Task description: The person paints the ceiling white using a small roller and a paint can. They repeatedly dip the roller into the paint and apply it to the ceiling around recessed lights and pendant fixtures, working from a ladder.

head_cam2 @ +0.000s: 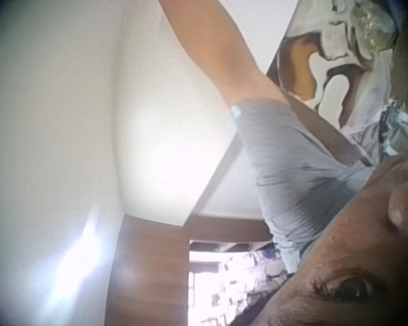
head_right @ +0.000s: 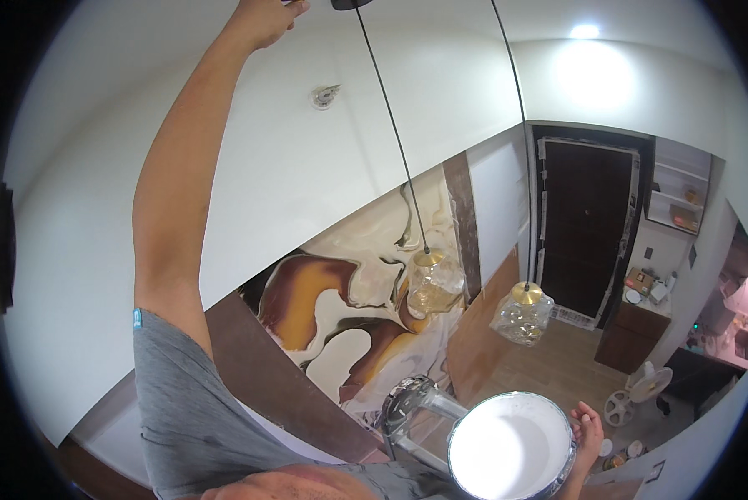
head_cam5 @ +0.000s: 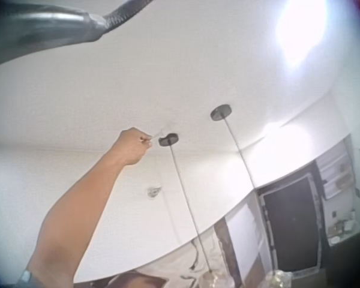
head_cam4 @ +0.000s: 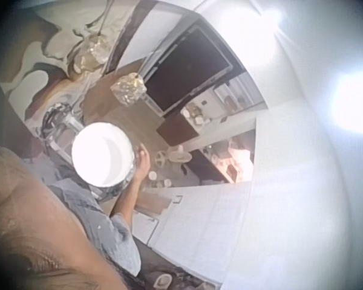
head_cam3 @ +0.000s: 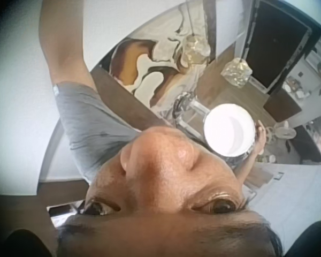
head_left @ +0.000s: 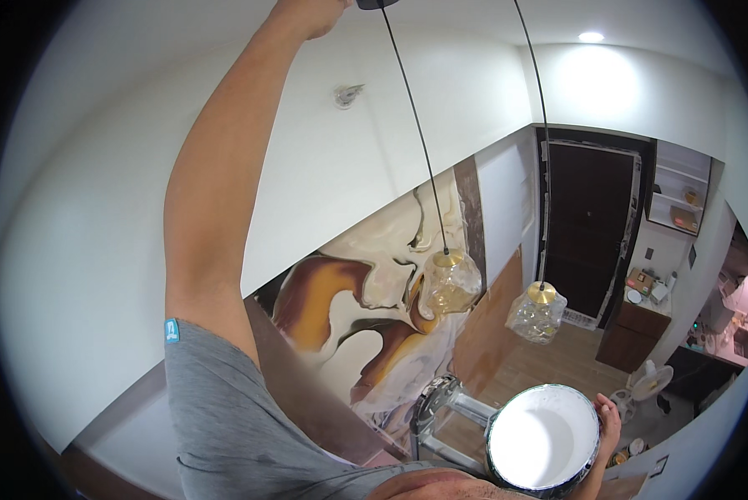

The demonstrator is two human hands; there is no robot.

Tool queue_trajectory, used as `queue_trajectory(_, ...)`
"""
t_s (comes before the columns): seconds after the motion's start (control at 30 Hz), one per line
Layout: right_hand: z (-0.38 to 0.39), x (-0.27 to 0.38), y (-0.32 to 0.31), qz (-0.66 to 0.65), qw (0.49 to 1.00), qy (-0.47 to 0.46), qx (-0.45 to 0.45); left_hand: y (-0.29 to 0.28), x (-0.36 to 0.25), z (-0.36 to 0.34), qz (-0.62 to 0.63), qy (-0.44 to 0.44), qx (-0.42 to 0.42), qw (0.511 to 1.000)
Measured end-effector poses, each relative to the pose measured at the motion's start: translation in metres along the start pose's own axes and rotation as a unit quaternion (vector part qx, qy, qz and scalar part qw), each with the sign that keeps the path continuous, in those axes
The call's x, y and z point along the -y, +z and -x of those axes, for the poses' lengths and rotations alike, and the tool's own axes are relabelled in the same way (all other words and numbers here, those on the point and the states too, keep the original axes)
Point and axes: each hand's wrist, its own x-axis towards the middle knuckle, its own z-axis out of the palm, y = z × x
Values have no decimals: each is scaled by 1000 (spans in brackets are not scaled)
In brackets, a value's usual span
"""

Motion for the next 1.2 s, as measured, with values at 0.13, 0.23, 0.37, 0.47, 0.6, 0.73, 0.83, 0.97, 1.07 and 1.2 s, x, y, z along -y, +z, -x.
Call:
queue_trajectory(0.13, -3, -5, -2, 0, 1000, -10, 5, -42, -5, 22, 15, -60, 29, 998)
queue_trajectory(0.23, -3, -8, -4, 4, 1000, -10, -2, -94, -28, 64, 3, -114, 36, 993)
queue_trajectory(0.37, -7, -4, -6, 24, 1000, -2, 18, -138, 72, 88, -16, -48, -18, 999)
queue_trajectory(0.47, -7, -8, -11, 38, 999, -6, 21, -167, 91, 117, -42, -41, -44, 997)
queue_trajectory(0.6, -5, -4, -7, 40, 999, -8, 8, -193, 103, 141, -74, -44, -77, 993)
queue_trajectory(0.73, 2, 8, 2, 46, 999, -9, 3, -185, 95, 144, -52, -52, -79, 994)
queue_trajectory(0.83, 7, 10, 5, -1, 1000, -1, 1, -159, 72, 131, -4, -52, -53, 997)
queue_trajectory(0.97, -2, -12, -9, -69, 998, -4, 15, -118, 42, 88, 44, -56, -9, 997)
queue_trajectory(1.07, 1, -13, -9, -73, 997, -5, -8, -68, 29, 39, 45, -21, 8, 999)
queue_trajectory(1.2, 5, -7, -2, -77, 997, -8, -5, -22, 20, -2, 33, 22, 17, 999)
